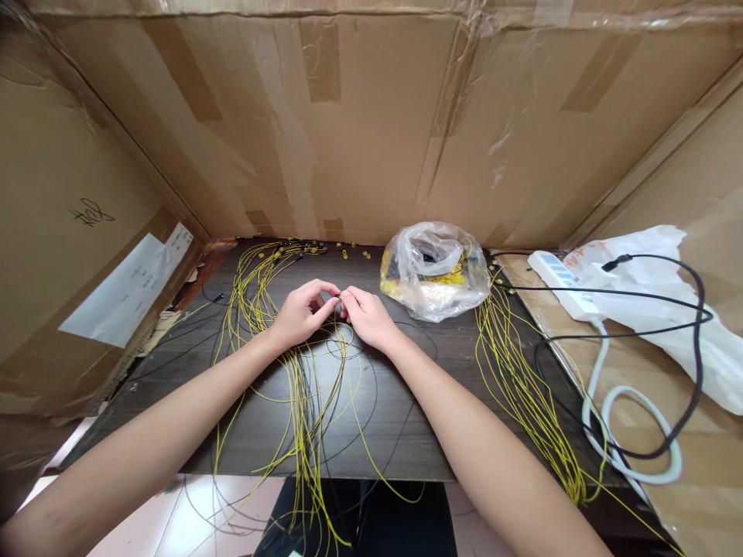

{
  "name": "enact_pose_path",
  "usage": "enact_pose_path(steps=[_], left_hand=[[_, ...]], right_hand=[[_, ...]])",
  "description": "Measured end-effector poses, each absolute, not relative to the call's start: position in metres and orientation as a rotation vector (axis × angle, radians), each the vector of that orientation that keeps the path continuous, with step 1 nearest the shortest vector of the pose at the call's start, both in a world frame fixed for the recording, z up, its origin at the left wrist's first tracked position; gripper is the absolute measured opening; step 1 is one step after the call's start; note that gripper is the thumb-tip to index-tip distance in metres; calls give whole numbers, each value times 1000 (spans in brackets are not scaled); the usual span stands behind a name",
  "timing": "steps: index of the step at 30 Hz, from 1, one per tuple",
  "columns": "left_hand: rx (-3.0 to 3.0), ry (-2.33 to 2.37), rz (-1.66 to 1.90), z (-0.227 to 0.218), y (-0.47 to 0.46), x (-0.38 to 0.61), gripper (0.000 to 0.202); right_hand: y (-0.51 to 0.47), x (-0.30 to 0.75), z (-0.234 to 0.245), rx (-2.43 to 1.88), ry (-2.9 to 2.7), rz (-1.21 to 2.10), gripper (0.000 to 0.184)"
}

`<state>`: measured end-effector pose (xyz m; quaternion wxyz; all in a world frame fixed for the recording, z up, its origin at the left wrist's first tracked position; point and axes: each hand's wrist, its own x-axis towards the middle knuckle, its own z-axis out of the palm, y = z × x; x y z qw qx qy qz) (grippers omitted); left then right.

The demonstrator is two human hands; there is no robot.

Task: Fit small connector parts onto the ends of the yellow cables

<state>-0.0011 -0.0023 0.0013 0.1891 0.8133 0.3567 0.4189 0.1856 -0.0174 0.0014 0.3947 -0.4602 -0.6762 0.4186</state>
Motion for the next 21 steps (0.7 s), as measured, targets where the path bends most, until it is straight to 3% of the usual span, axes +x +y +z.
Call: enact_pose_path(steps=[3, 10, 21], left_hand=[[2280, 1006, 1181, 0, -2, -1, 13], [2227, 1028, 1179, 0, 0, -1, 11], [2274, 1012, 1159, 1, -2, -1, 14]], right_hand=[[-17, 185, 1, -1165, -1713, 1053, 39], [-19, 185, 0, -1170, -1636, 1080, 18], [-17, 186, 0, -1145, -1738, 1029, 40]])
